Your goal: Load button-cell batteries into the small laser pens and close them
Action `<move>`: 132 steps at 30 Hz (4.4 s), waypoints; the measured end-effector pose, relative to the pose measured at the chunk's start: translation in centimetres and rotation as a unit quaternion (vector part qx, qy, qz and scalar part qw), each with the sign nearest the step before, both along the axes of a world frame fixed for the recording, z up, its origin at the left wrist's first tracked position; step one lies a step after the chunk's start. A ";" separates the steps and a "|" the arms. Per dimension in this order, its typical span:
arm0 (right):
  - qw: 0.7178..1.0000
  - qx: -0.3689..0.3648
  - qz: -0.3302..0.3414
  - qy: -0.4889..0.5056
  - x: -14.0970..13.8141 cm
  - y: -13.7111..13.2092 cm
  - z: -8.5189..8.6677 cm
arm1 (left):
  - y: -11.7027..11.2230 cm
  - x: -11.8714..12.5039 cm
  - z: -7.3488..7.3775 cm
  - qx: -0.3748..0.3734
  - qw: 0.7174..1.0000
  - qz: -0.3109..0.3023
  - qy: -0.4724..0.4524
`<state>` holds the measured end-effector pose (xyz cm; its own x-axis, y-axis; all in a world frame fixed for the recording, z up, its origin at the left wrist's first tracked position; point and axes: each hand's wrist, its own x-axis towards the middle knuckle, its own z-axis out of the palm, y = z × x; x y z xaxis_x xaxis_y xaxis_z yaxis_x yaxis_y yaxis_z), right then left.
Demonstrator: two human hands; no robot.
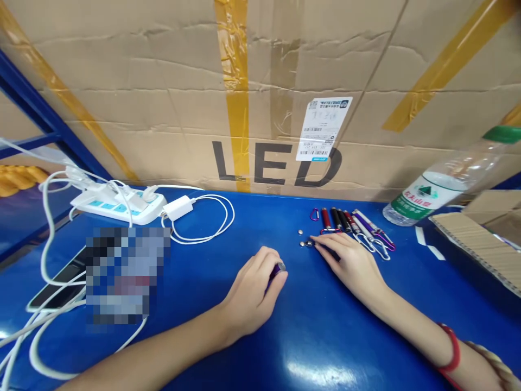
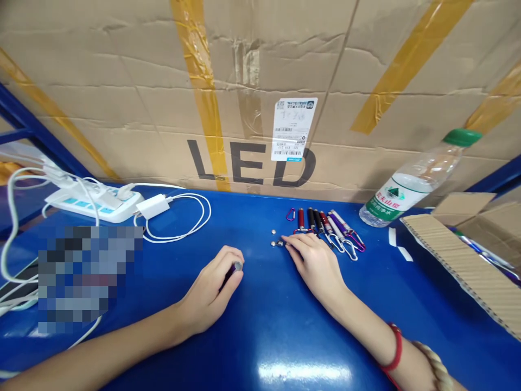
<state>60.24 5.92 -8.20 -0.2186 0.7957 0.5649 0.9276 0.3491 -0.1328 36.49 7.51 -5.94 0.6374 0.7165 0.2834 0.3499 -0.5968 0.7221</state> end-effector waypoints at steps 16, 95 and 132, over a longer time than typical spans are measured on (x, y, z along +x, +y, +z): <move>0.994 -0.054 -0.002 0.100 0.0 0.1 0.4 | 0.2 0.1 -0.6 0.072 0.997 -0.003 0.015; 0.923 -0.045 0.244 0.294 -4.9 -2.8 2.2 | 0.4 0.4 -1.2 0.145 0.988 -0.047 0.020; 0.985 -0.073 0.136 0.075 -2.6 -0.6 0.6 | 0.0 0.4 -1.0 0.104 0.994 -0.022 0.032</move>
<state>57.64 5.33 -7.62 -0.3586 0.7945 0.4901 0.7684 0.5494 -0.3283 36.85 7.54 -6.89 0.6887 0.6173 0.3802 0.3615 -0.7470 0.5580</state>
